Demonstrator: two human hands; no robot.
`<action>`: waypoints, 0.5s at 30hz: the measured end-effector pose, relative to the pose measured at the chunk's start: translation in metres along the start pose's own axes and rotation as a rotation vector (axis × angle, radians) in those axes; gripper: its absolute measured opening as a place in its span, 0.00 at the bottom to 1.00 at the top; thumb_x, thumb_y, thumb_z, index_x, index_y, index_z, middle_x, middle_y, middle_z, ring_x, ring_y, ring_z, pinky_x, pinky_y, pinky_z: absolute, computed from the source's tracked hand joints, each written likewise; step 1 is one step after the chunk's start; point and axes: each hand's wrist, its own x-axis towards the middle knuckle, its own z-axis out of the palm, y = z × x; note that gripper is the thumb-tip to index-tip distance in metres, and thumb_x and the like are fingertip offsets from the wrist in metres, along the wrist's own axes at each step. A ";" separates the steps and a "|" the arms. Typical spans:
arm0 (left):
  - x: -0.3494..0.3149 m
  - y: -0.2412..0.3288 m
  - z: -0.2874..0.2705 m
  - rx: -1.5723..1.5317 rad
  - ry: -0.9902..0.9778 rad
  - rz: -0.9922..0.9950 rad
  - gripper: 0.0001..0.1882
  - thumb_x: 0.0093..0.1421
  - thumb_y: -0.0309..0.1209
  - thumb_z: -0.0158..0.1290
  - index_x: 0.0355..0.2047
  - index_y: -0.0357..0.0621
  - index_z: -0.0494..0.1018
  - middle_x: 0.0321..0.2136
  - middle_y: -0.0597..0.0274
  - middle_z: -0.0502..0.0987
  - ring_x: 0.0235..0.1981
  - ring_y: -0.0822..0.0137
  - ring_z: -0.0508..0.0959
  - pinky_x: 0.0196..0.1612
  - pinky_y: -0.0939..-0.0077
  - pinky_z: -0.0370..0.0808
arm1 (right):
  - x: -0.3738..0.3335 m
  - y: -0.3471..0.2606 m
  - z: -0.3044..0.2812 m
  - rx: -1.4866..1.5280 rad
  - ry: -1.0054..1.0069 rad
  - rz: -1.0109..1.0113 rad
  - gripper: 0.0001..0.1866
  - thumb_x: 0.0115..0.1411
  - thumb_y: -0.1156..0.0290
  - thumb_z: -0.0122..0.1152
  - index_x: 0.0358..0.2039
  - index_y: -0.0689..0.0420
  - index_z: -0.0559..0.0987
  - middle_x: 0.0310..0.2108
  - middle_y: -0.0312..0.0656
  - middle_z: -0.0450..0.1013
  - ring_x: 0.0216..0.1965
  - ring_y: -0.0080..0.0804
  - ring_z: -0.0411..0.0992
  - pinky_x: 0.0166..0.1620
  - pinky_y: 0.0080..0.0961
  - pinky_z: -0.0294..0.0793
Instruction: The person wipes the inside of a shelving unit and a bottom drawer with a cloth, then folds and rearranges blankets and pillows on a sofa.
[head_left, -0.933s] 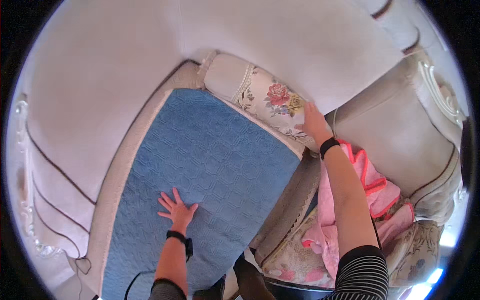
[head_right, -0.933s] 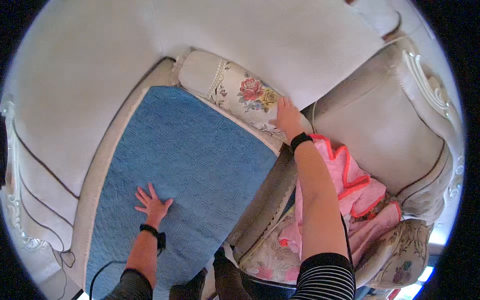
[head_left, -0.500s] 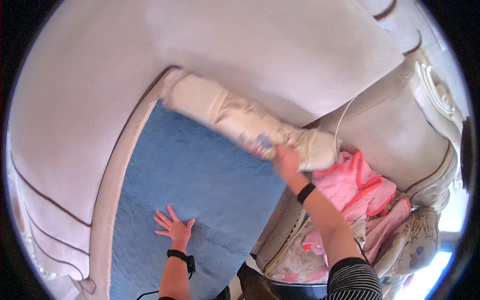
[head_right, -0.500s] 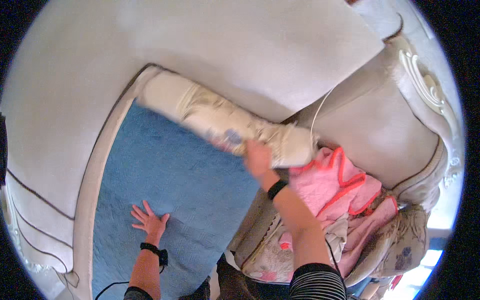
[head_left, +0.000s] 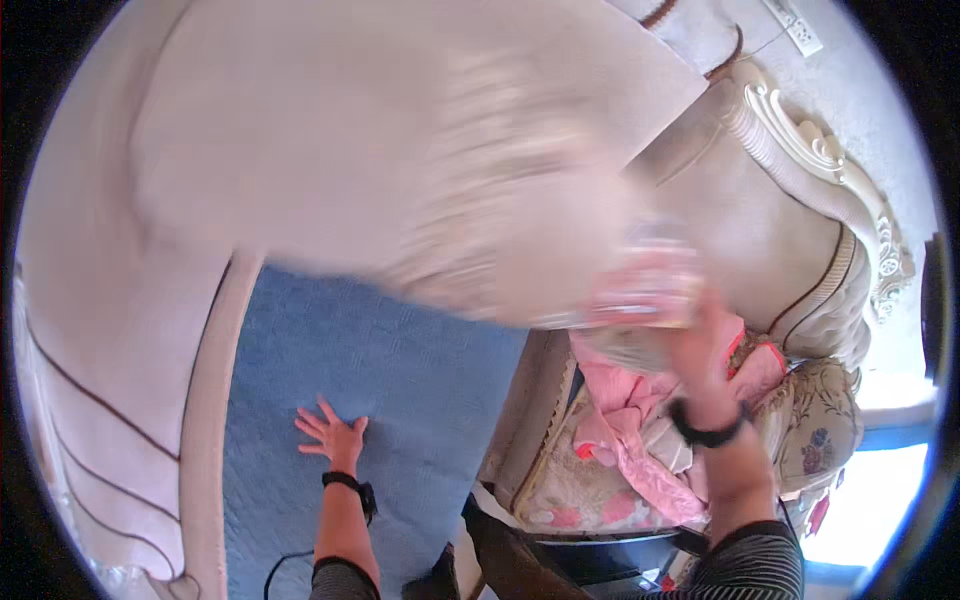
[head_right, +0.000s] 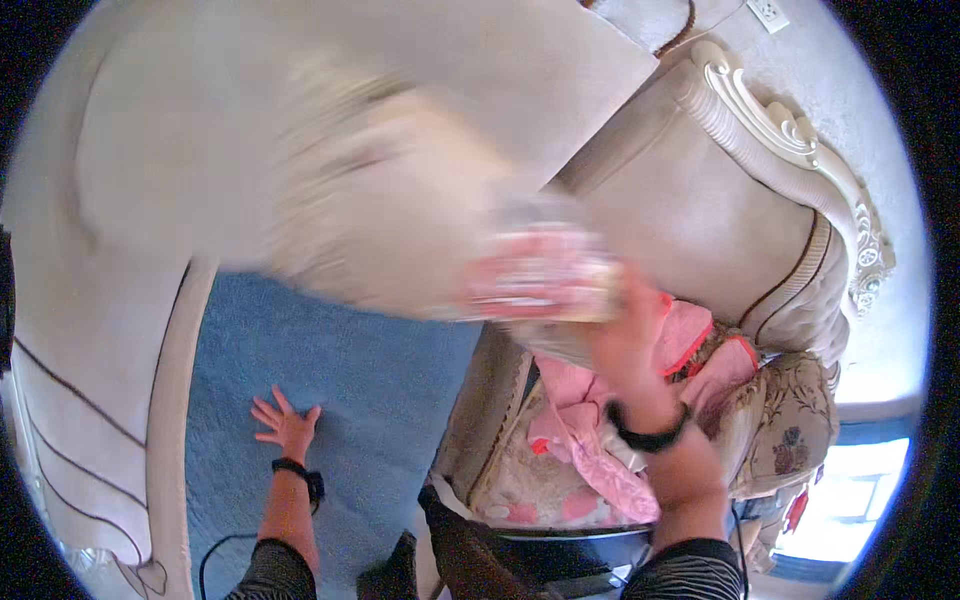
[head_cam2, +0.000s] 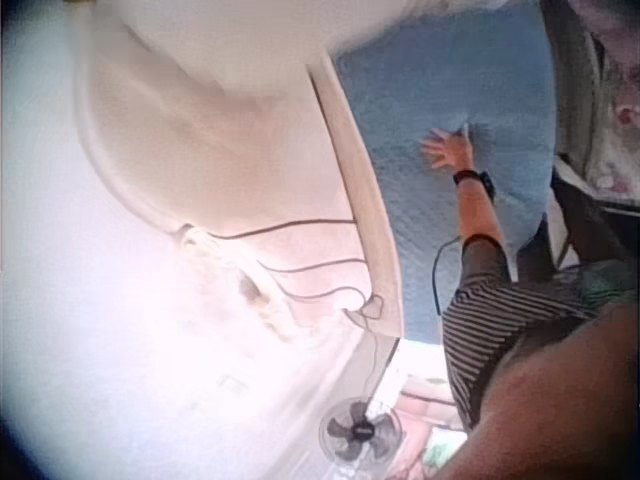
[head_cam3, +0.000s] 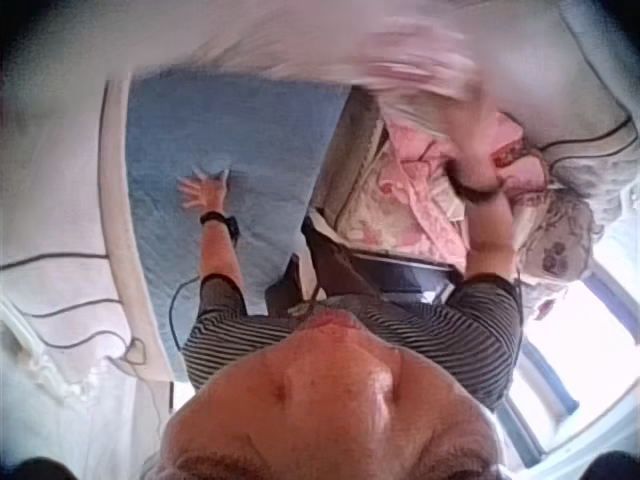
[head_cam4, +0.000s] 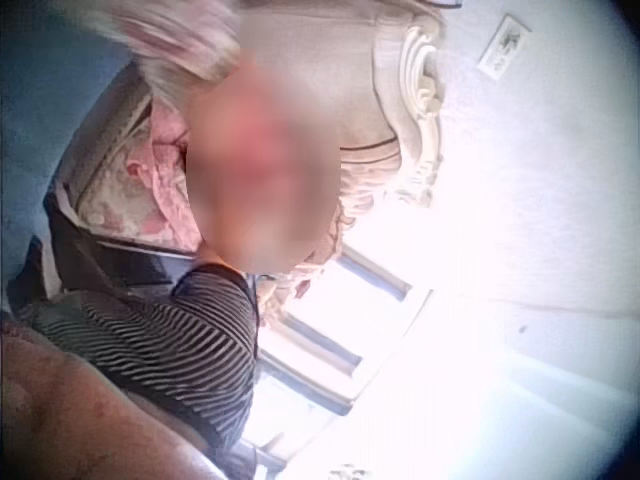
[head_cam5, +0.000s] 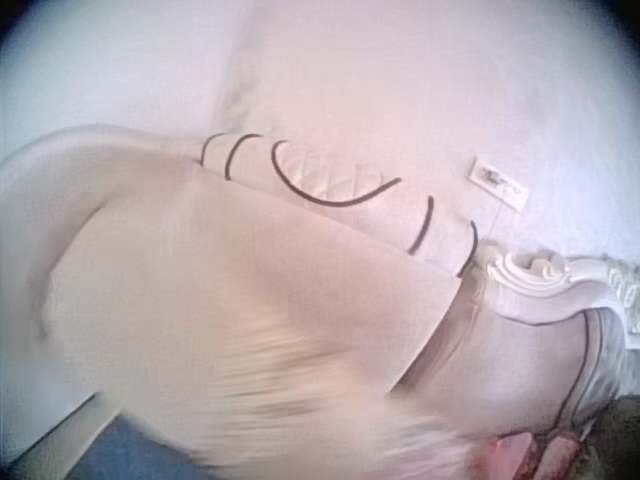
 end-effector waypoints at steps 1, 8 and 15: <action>0.000 -0.006 -0.006 0.009 0.008 -0.003 0.55 0.42 0.55 0.56 0.61 0.57 0.32 0.60 0.44 0.25 0.60 0.42 0.26 0.48 0.25 0.33 | -0.009 -0.007 -0.044 -0.202 0.076 0.094 0.21 0.41 0.72 0.63 0.39 0.60 0.71 0.32 0.40 0.71 0.33 0.30 0.70 0.39 0.27 0.70; -0.015 -0.008 -0.042 -0.066 -0.098 0.016 0.50 0.44 0.50 0.56 0.60 0.58 0.38 0.61 0.49 0.30 0.61 0.48 0.31 0.51 0.30 0.37 | -0.061 -0.042 -0.322 -0.787 0.509 0.304 0.23 0.49 0.67 0.60 0.44 0.63 0.69 0.41 0.46 0.69 0.41 0.34 0.65 0.46 0.26 0.63; -0.017 -0.113 -0.023 -0.288 0.364 0.015 0.36 0.46 0.30 0.52 0.56 0.53 0.52 0.59 0.53 0.43 0.60 0.56 0.44 0.53 0.38 0.44 | -0.107 0.057 -0.416 -2.028 0.138 0.081 0.33 0.50 0.50 0.52 0.50 0.60 0.63 0.45 0.50 0.66 0.46 0.45 0.66 0.48 0.35 0.65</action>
